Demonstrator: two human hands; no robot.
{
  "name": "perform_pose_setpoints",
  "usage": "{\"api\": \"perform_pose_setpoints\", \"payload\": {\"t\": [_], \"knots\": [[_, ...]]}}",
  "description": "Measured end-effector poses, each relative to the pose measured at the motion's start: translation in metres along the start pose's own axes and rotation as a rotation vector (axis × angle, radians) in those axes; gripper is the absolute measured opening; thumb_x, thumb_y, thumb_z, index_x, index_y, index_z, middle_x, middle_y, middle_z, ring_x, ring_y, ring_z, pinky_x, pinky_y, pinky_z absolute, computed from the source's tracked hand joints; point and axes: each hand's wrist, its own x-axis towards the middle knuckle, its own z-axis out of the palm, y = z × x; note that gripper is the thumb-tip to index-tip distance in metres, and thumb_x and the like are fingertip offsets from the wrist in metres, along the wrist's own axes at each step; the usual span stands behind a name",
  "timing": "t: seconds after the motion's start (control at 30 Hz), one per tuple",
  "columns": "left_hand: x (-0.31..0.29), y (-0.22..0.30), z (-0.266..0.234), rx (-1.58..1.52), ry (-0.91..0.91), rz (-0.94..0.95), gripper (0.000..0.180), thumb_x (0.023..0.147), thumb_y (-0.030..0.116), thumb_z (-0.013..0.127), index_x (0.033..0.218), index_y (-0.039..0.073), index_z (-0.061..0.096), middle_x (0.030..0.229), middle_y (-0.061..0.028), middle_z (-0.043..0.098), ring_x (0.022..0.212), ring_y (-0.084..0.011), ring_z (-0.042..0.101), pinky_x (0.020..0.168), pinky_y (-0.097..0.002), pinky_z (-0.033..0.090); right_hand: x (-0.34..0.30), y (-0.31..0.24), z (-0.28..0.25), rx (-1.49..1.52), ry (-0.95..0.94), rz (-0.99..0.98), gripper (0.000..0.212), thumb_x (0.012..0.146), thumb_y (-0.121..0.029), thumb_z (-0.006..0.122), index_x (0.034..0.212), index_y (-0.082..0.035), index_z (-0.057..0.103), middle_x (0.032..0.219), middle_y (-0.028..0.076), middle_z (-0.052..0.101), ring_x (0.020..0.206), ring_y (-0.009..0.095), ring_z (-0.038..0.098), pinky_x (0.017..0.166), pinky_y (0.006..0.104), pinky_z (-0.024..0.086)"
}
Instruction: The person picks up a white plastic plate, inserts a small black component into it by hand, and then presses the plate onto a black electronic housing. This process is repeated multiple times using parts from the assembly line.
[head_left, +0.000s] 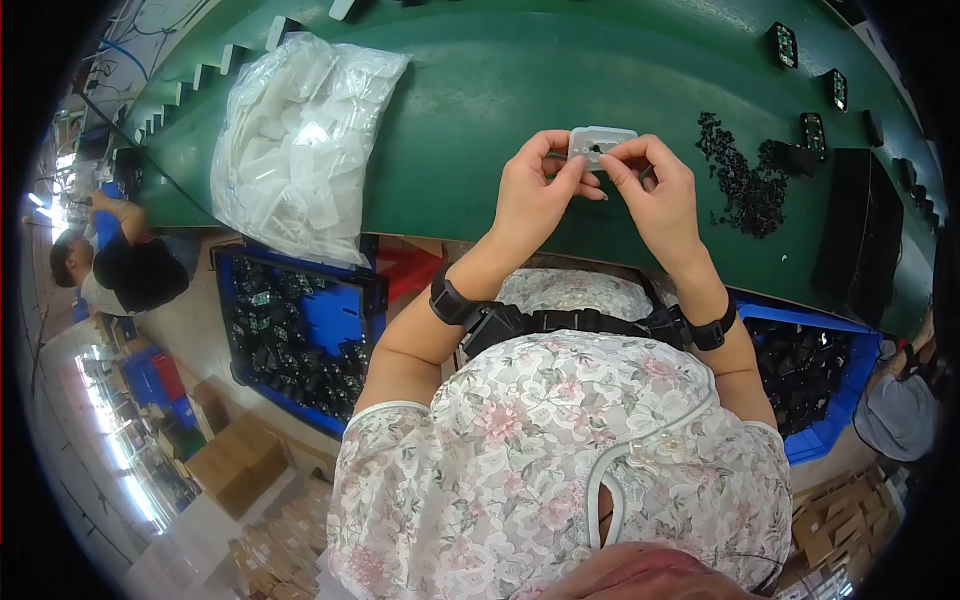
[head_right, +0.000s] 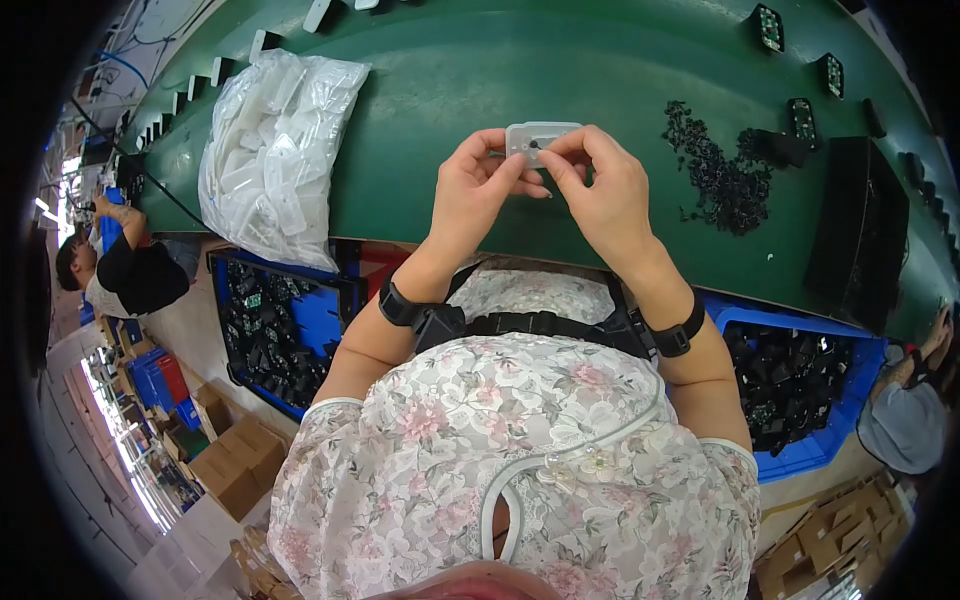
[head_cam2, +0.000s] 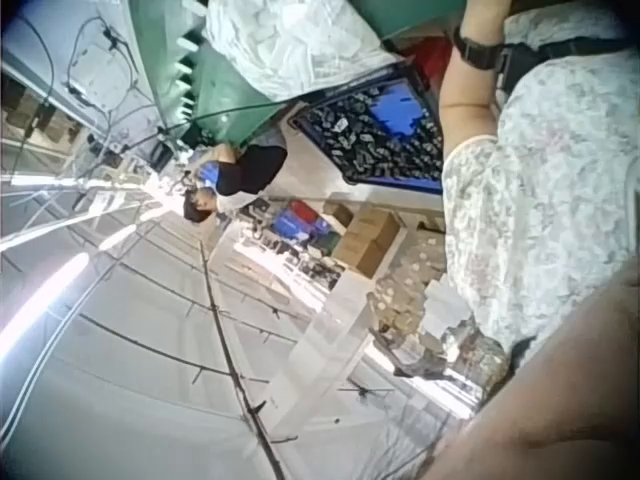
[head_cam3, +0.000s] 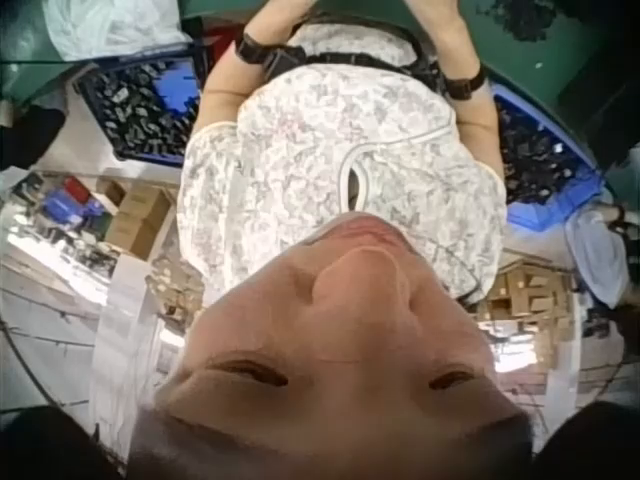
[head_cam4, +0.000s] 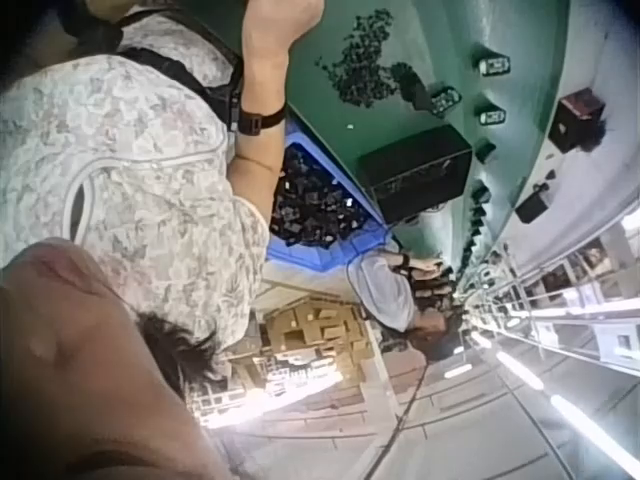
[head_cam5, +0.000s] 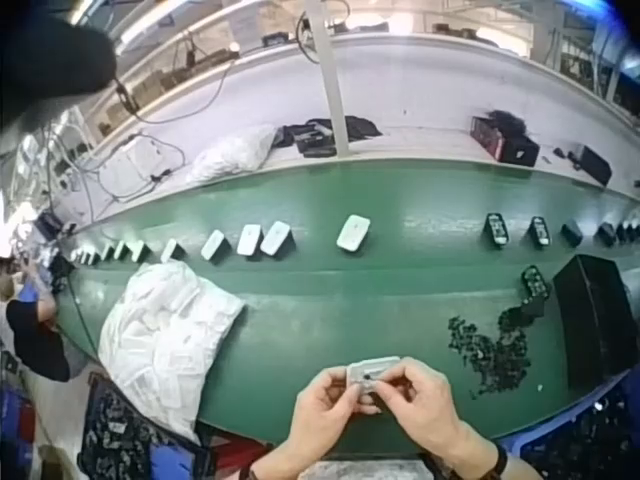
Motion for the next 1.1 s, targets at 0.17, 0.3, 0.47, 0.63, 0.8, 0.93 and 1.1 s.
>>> {"api": "perform_pose_setpoints", "payload": {"t": [0.17, 0.3, 0.47, 0.63, 0.8, 0.93, 1.1], "knots": [[-0.004, -0.003, 0.002, -0.019, 0.044, 0.193, 0.032, 0.090, -0.003, 0.050, 0.121, -0.007, 0.042, 0.101, -0.0156, 0.058, 0.082, -0.0180, 0.065, 0.070, -0.0289, 0.058, -0.001, -0.003, 0.000, 0.018, -0.012, 0.014, 0.008, 0.083, -0.007, 0.067, 0.086, -0.002, 0.061, 0.075, -0.003, 0.058, 0.066, 0.003, 0.048, 0.052, 0.0192, 0.032], [-0.002, -0.005, 0.003, 0.024, 0.040, 0.198, 0.028, 0.091, -0.004, 0.049, 0.118, -0.007, 0.044, 0.101, -0.0155, 0.059, 0.085, -0.0189, 0.065, 0.073, -0.0281, 0.057, 0.001, -0.001, -0.003, 0.053, -0.043, 0.033, 0.007, 0.081, -0.006, 0.069, 0.082, -0.002, 0.062, 0.076, -0.002, 0.057, 0.066, 0.004, 0.047, 0.054, 0.0192, 0.032], [-0.003, -0.013, 0.003, 0.017, 0.060, 0.199, 0.017, 0.090, -0.004, 0.050, 0.106, -0.007, 0.052, 0.093, -0.0128, 0.063, 0.079, -0.0177, 0.068, 0.068, -0.0264, 0.056, 0.004, 0.001, -0.005, 0.010, -0.034, 0.024, 0.006, 0.078, -0.005, 0.069, 0.078, -0.003, 0.064, 0.075, -0.002, 0.054, 0.065, 0.005, 0.045, 0.056, 0.0196, 0.033], [-0.005, -0.016, 0.006, 0.023, 0.052, 0.236, 0.012, 0.089, -0.003, 0.052, 0.101, -0.006, 0.054, 0.090, -0.0119, 0.064, 0.079, -0.0170, 0.067, 0.069, -0.0263, 0.056, 0.010, 0.002, -0.010, 0.028, -0.116, 0.112, 0.008, 0.078, -0.007, 0.071, 0.077, -0.003, 0.064, 0.074, -0.002, 0.054, 0.064, 0.005, 0.044, 0.057, 0.0196, 0.034], [-0.006, -0.013, 0.006, 0.123, 0.068, 0.322, 0.009, 0.088, 0.000, 0.058, 0.093, -0.004, 0.052, 0.086, -0.0102, 0.063, 0.075, -0.0144, 0.065, 0.067, -0.0252, 0.055, 0.011, 0.006, -0.007, 0.095, -0.141, 0.136, 0.009, 0.079, -0.008, 0.071, 0.078, -0.003, 0.062, 0.074, -0.004, 0.054, 0.065, 0.004, 0.043, 0.058, 0.0191, 0.034], [-0.003, -0.020, 0.002, 0.111, 0.076, 0.334, 0.010, 0.088, 0.001, 0.058, 0.093, -0.004, 0.052, 0.084, -0.0099, 0.062, 0.074, -0.0144, 0.065, 0.065, -0.0255, 0.055, 0.006, 0.003, -0.002, 0.045, -0.125, 0.118, 0.011, 0.080, -0.008, 0.070, 0.082, -0.004, 0.061, 0.077, -0.005, 0.053, 0.066, 0.002, 0.042, 0.057, 0.0181, 0.033], [-0.002, -0.013, -0.006, -0.149, 0.010, 0.178, 0.011, 0.089, 0.002, 0.057, 0.095, -0.004, 0.051, 0.086, -0.0111, 0.061, 0.071, -0.0149, 0.064, 0.063, -0.0260, 0.055, 0.007, -0.003, -0.010, 0.033, 0.058, 0.031, 0.017, 0.078, -0.009, 0.071, 0.090, -0.004, 0.060, 0.081, -0.004, 0.053, 0.065, 0.003, 0.041, 0.057, 0.0181, 0.034]]}}
